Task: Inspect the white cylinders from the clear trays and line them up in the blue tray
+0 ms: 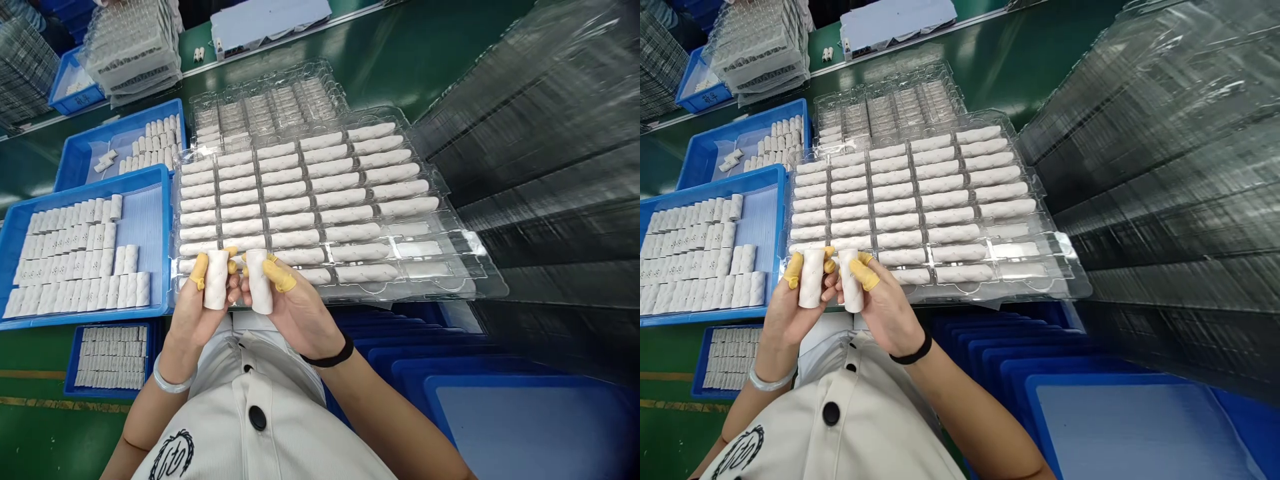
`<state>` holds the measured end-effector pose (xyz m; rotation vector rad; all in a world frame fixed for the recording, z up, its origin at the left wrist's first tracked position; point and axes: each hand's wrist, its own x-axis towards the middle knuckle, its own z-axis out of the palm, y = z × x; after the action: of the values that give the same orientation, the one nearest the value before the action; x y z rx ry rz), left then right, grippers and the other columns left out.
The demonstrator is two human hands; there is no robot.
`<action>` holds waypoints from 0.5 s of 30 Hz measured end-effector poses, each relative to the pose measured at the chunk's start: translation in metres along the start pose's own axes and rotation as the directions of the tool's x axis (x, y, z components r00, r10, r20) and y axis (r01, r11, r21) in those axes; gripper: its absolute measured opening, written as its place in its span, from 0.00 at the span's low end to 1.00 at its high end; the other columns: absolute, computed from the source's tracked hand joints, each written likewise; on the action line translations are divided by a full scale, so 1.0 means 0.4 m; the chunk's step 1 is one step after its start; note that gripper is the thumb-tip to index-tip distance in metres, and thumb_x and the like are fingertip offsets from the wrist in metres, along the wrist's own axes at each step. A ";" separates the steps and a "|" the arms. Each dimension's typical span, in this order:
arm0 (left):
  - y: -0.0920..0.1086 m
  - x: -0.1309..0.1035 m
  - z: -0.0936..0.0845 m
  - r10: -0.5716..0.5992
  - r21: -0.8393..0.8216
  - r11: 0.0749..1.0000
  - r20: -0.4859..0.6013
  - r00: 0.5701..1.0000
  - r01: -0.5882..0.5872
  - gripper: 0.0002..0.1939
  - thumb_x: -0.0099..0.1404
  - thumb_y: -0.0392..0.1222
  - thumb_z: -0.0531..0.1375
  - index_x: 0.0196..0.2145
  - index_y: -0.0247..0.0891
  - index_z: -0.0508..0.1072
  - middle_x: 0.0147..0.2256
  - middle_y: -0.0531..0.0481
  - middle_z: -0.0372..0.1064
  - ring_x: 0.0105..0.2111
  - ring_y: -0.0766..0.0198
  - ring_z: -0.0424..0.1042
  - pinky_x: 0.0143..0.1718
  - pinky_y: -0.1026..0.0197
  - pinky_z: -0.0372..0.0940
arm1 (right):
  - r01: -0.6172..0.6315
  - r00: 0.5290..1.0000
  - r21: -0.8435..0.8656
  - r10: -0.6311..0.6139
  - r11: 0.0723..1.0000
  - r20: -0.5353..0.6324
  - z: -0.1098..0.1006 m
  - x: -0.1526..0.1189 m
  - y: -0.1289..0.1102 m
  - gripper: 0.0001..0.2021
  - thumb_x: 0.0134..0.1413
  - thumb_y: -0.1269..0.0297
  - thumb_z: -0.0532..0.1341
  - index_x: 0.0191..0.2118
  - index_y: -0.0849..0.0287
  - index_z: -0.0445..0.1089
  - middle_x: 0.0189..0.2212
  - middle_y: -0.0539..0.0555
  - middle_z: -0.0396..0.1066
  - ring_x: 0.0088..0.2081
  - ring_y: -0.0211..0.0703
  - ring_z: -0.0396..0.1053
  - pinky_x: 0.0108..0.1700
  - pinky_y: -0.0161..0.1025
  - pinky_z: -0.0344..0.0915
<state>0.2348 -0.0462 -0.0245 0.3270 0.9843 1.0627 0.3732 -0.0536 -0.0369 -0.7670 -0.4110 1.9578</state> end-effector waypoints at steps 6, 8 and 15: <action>-0.062 -0.001 0.019 0.310 0.222 0.931 -0.061 0.949 -0.290 0.20 0.61 0.55 0.65 0.44 0.39 0.78 0.39 0.47 0.77 0.40 0.60 0.76 0.41 0.61 0.71 | 0.134 0.973 -0.287 -0.181 0.949 -0.145 0.003 0.003 0.042 0.20 0.37 0.60 0.75 0.36 0.56 0.69 0.30 0.46 0.69 0.31 0.37 0.63 0.37 0.37 0.62; -0.077 -0.002 0.027 0.351 0.294 0.897 -0.018 0.936 -0.330 0.21 0.61 0.56 0.66 0.47 0.42 0.77 0.46 0.47 0.76 0.47 0.58 0.75 0.45 0.60 0.70 | 0.149 0.963 -0.374 -0.221 0.915 -0.156 -0.002 0.005 0.041 0.20 0.35 0.63 0.76 0.36 0.56 0.71 0.33 0.47 0.70 0.35 0.39 0.65 0.40 0.37 0.63; -0.028 0.003 -0.007 0.473 0.387 0.775 0.168 0.865 -0.499 0.13 0.66 0.48 0.63 0.46 0.43 0.79 0.47 0.46 0.77 0.50 0.57 0.74 0.54 0.56 0.67 | 0.214 0.881 -0.655 -0.432 0.725 -0.190 -0.131 -0.033 -0.124 0.19 0.43 0.56 0.72 0.41 0.57 0.72 0.38 0.52 0.75 0.39 0.45 0.71 0.46 0.43 0.66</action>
<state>0.2393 -0.0512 -0.0340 1.0140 1.0992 1.2901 0.4457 -0.0428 -0.0431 -1.3211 -0.9433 1.3041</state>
